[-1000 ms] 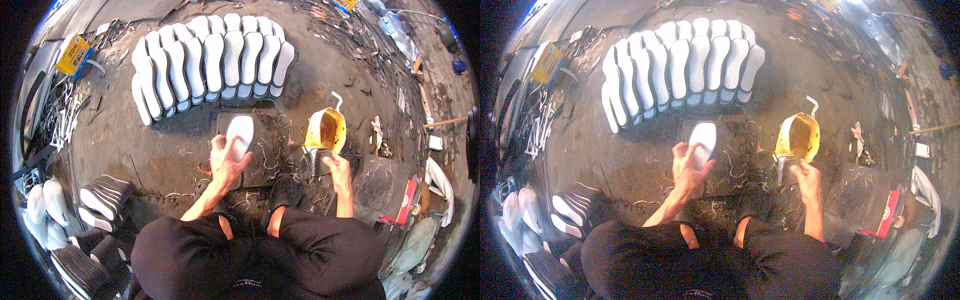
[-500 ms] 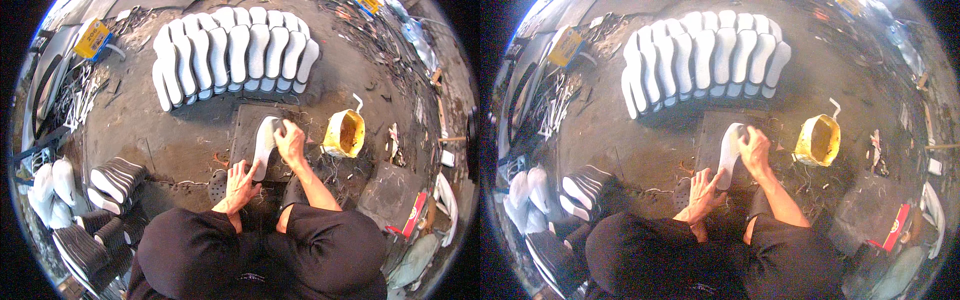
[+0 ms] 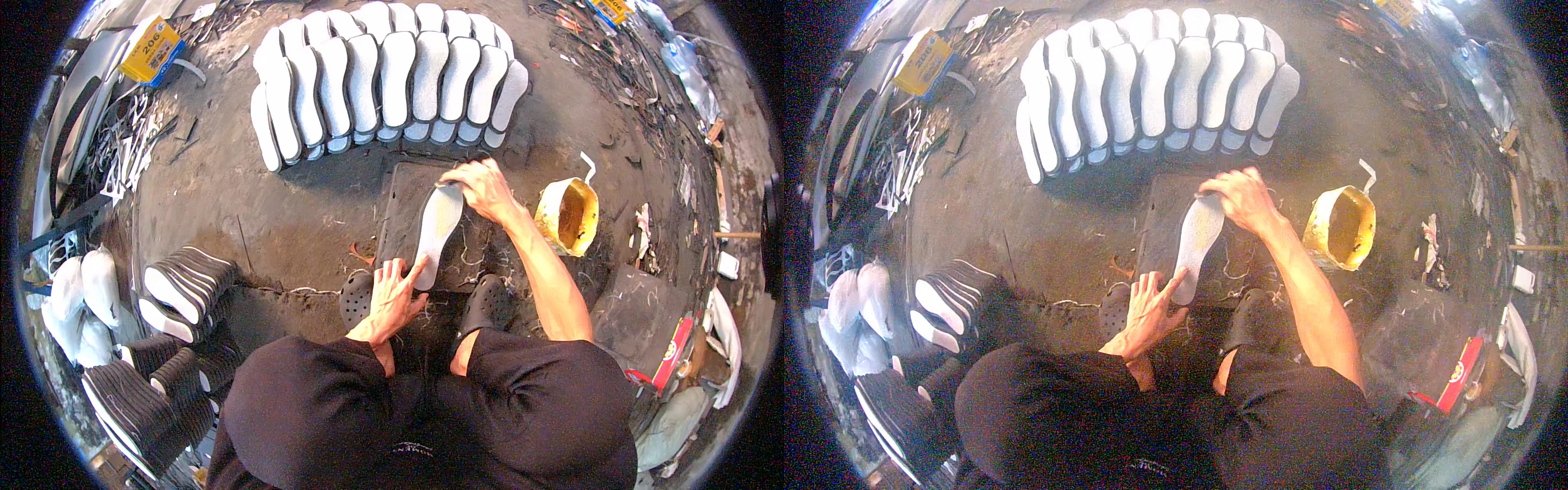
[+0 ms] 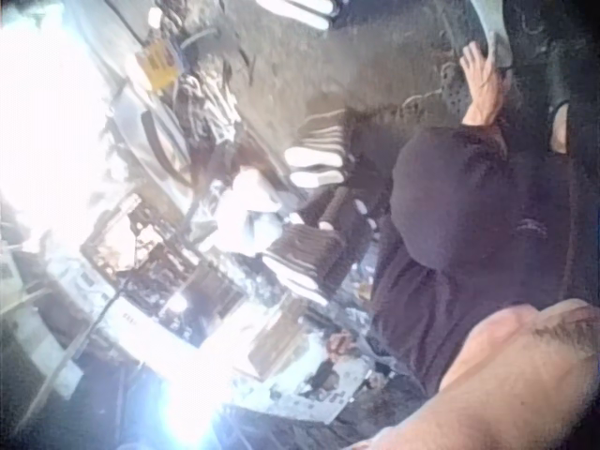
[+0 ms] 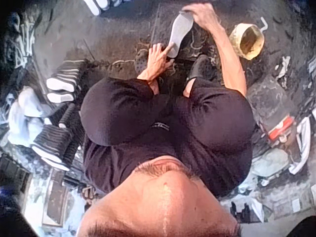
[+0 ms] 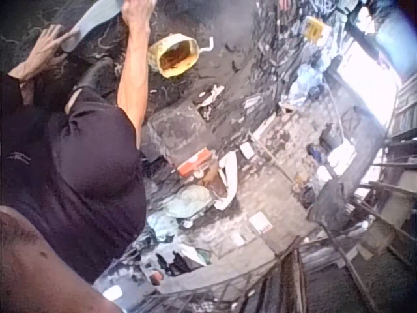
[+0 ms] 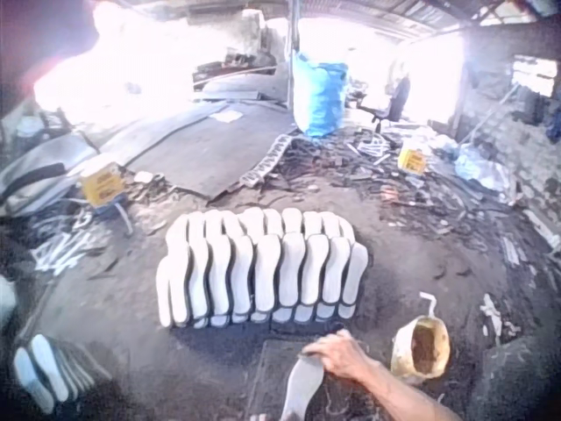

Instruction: The person sits on the floor and applies glue to white shoe insoles using a brush. They pick up insoles from a stack, coat the surface, and place them back in a row. The process is repeated for multiple insoles.

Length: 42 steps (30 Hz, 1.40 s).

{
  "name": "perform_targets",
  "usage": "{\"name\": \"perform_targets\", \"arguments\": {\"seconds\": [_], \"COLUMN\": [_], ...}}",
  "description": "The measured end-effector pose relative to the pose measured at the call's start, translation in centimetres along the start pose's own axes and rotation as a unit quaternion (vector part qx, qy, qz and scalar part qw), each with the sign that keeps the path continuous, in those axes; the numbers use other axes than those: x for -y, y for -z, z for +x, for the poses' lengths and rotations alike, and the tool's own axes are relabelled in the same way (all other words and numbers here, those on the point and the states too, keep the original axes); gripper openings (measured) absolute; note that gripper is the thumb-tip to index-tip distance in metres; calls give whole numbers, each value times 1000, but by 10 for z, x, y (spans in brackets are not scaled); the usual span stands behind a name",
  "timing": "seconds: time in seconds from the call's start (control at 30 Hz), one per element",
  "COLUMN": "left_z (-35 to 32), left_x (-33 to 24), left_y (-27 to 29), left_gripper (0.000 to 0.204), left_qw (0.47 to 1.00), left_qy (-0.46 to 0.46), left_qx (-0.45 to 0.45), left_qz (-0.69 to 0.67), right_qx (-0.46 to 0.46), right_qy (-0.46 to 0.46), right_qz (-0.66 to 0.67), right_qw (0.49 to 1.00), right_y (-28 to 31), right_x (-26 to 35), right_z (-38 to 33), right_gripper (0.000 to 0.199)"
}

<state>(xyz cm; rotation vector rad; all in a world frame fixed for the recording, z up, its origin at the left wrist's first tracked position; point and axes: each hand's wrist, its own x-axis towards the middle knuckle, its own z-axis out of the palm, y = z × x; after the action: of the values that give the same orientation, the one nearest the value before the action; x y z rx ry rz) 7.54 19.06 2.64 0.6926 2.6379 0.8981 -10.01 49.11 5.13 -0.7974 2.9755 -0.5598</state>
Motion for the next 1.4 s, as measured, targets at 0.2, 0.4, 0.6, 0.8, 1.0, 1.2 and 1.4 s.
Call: {"name": "perform_targets", "arguments": {"seconds": [0.2,0.4,0.6,0.8,1.0,1.2,1.4], "left_z": [2,30,18,20,14,17,7], "left_x": [12,11,21,31,19,12,16], "left_y": [-1,7,14,4,14,3,5], "left_gripper": [99,93,81,77,79,87,85], "left_qw": [1000,998,999,998,1000,1000,1000], "left_qy": [-22,-52,-32,-30,-15,-8,9], "left_qx": [1,-20,-6,-22,-11,-17,-29], "left_qz": [13,43,-14,-56,-24,-13,-8], "right_qx": [-36,-112,-82,-4,-179,-162,150], "right_qy": [-82,-201,-179,-99,-298,-278,88], "right_qz": [59,91,48,109,215,84,1], "right_qw": [994,969,979,989,912,943,985], "right_y": [-29,0,-28,-55,-24,-32,-34], "right_x": [62,24,50,153,103,15,53], "right_z": [-91,-31,-61,-147,-72,6,40], "right_gripper": [47,30,35,44,26,30,36]}}
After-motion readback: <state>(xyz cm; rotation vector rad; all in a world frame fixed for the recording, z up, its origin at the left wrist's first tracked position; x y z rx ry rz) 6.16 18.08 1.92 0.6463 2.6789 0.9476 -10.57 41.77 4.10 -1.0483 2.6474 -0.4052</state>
